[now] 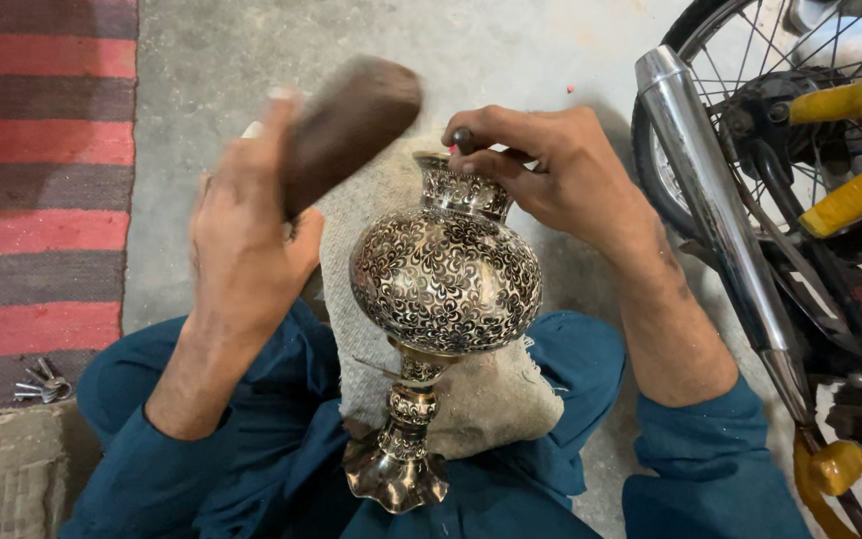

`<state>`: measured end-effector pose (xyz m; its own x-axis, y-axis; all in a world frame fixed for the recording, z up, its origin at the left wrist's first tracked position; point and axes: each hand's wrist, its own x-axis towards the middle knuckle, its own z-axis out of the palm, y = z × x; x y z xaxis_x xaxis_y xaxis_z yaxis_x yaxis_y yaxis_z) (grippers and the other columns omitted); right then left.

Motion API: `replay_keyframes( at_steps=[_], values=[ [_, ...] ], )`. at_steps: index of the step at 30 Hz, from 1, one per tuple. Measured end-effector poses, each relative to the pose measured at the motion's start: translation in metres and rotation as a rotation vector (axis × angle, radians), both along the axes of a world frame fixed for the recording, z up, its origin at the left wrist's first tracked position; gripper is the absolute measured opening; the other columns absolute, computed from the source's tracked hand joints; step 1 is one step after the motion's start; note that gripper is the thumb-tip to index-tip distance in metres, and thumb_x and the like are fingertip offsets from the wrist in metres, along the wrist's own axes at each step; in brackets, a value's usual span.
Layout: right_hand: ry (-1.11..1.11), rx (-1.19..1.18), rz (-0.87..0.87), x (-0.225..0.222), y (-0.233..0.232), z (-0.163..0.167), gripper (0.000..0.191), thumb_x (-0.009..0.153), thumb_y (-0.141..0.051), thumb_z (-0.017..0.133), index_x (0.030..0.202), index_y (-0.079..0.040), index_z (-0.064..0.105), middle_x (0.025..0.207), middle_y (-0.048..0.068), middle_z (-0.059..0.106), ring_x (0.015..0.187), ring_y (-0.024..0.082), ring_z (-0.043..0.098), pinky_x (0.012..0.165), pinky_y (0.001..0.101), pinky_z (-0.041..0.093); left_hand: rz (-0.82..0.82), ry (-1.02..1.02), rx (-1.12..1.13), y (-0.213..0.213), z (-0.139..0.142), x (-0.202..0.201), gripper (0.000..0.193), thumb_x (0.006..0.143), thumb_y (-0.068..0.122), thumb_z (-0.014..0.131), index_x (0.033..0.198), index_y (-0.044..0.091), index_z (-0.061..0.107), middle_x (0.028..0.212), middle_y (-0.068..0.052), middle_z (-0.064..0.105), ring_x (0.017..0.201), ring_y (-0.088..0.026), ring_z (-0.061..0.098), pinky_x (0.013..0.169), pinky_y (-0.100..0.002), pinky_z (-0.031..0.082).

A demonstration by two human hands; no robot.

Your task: The person uses a hammer and chisel to engrave intricate patterns on a metal vase. They rotate the vase to access different areas and continue hammering the chisel to create detailed designs.

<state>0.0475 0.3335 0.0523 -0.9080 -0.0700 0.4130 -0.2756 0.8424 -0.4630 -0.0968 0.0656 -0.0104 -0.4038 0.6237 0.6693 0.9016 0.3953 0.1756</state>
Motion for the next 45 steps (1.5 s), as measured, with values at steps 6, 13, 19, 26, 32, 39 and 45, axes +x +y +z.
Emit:
replay_keyframes(
  at_steps=[6, 13, 19, 26, 32, 39, 45],
  values=[
    [0.055, 0.059, 0.019, 0.001, 0.005, -0.006, 0.028, 0.100, -0.009, 0.075, 0.127, -0.008, 0.069, 0.106, 0.010, 0.078, 0.093, 0.021, 0.079, 0.082, 0.0310, 0.067, -0.106, -0.116, 0.131, -0.001, 0.008, -0.001, 0.079, 0.086, 0.002, 0.076, 0.157, 0.017, 0.042, 0.118, -0.012, 0.058, 0.111, -0.031, 0.058, 0.095, -0.044, 0.045],
    [0.045, -0.013, 0.024, 0.005, 0.005, -0.004, 0.026, 0.101, -0.008, 0.073, 0.127, -0.006, 0.070, 0.106, 0.009, 0.079, 0.097, 0.020, 0.079, 0.085, 0.0301, 0.067, -0.154, -0.185, 0.157, 0.000, 0.011, 0.004, 0.075, 0.093, 0.005, 0.072, 0.158, 0.013, 0.036, 0.117, -0.011, 0.055, 0.111, -0.030, 0.058, 0.100, -0.047, 0.046],
    [0.080, -0.015, 0.030, 0.007, 0.004, -0.001, 0.025, 0.101, -0.008, 0.075, 0.125, -0.004, 0.070, 0.108, 0.011, 0.077, 0.097, 0.020, 0.079, 0.083, 0.0314, 0.066, -0.143, -0.147, 0.129, -0.005, 0.013, 0.005, 0.077, 0.099, 0.003, 0.073, 0.162, 0.024, 0.036, 0.123, -0.009, 0.055, 0.109, -0.027, 0.056, 0.094, -0.041, 0.046],
    [0.099, -0.047, 0.056, 0.006, 0.007, -0.003, 0.027, 0.102, -0.007, 0.075, 0.128, -0.002, 0.069, 0.104, 0.010, 0.077, 0.095, 0.019, 0.078, 0.081, 0.0307, 0.065, -0.040, 0.031, 0.042, 0.000, 0.022, 0.010, 0.071, 0.097, 0.001, 0.074, 0.159, 0.020, 0.045, 0.113, -0.005, 0.055, 0.103, -0.024, 0.057, 0.092, -0.039, 0.043],
    [0.104, -0.044, 0.057, 0.005, 0.012, -0.011, 0.024, 0.100, -0.004, 0.075, 0.123, -0.004, 0.071, 0.100, 0.009, 0.078, 0.088, 0.017, 0.078, 0.076, 0.0292, 0.064, -0.013, 0.099, -0.017, -0.001, 0.028, 0.015, 0.077, 0.094, 0.002, 0.077, 0.161, 0.023, 0.046, 0.114, -0.007, 0.057, 0.102, -0.026, 0.057, 0.091, -0.040, 0.043],
    [0.117, -0.123, 0.113, 0.006, 0.017, -0.014, 0.025, 0.103, -0.005, 0.073, 0.128, -0.004, 0.068, 0.108, 0.008, 0.078, 0.100, 0.018, 0.079, 0.086, 0.0280, 0.068, -0.017, 0.029, -0.038, 0.000, 0.027, 0.014, 0.080, 0.091, 0.002, 0.077, 0.158, 0.021, 0.039, 0.118, -0.011, 0.058, 0.106, -0.030, 0.058, 0.090, -0.045, 0.043],
    [0.134, -0.109, 0.102, 0.005, 0.018, -0.018, 0.024, 0.100, -0.004, 0.075, 0.123, -0.005, 0.070, 0.107, 0.010, 0.078, 0.098, 0.019, 0.079, 0.083, 0.0293, 0.068, -0.101, -0.034, 0.051, -0.003, 0.022, 0.012, 0.076, 0.104, 0.005, 0.071, 0.163, 0.027, 0.030, 0.119, -0.004, 0.054, 0.107, -0.020, 0.056, 0.093, -0.035, 0.044]
  ],
)
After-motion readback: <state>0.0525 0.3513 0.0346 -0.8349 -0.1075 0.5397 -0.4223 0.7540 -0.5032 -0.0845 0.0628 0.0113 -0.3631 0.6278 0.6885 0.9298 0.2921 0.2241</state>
